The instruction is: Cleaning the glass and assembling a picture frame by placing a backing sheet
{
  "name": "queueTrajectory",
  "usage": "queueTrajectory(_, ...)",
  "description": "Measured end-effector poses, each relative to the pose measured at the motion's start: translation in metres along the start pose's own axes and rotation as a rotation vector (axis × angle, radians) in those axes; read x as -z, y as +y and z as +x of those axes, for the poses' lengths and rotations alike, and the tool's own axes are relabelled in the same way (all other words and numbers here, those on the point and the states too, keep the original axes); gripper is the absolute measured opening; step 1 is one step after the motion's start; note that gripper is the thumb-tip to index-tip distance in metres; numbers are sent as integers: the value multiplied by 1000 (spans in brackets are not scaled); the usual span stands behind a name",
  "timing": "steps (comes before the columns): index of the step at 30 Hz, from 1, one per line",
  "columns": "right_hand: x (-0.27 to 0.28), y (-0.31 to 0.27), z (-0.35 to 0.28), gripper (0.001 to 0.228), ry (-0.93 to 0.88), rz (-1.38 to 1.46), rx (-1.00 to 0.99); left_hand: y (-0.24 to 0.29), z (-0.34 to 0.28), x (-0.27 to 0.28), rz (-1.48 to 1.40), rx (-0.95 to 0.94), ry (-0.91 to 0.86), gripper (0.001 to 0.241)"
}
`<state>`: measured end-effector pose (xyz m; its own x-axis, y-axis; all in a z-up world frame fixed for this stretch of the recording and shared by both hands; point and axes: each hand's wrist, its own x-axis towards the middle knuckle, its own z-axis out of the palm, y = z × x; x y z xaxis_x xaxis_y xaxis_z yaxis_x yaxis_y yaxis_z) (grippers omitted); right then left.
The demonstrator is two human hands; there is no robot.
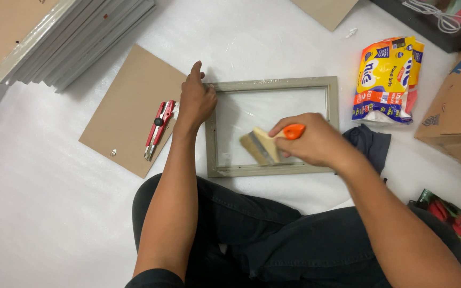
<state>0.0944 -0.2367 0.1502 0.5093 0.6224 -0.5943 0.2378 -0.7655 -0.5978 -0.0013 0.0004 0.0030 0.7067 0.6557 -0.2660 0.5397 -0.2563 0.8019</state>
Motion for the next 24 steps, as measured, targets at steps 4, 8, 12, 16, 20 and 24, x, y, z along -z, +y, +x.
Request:
queueTrajectory(4, 43, 36, 5, 36, 53, 69, -136, 5, -2, 1, -2, 6, -16, 68)
queueTrajectory(8, 65, 31, -3, 27, 240, -328, -337, 11, -2, 1, 17, 10, 29, 64)
queueTrajectory(12, 56, 11, -8, 25, 139, 185, -266, 10, -2, 1, 12, 8, 46, 63)
queueTrajectory(16, 54, 26, 7, 27, 205, -43, -365, 11, -2, 1, 11, 14, 34, 63)
queueTrajectory(20, 61, 50, 23, 30, 449, -216, -330, 10, -2, 0, 1, -8, 39, 63)
queueTrajectory(24, 48, 51, 30, 38, 515, -377, -218, 7, 0, 0, 17, 0, 44, 64)
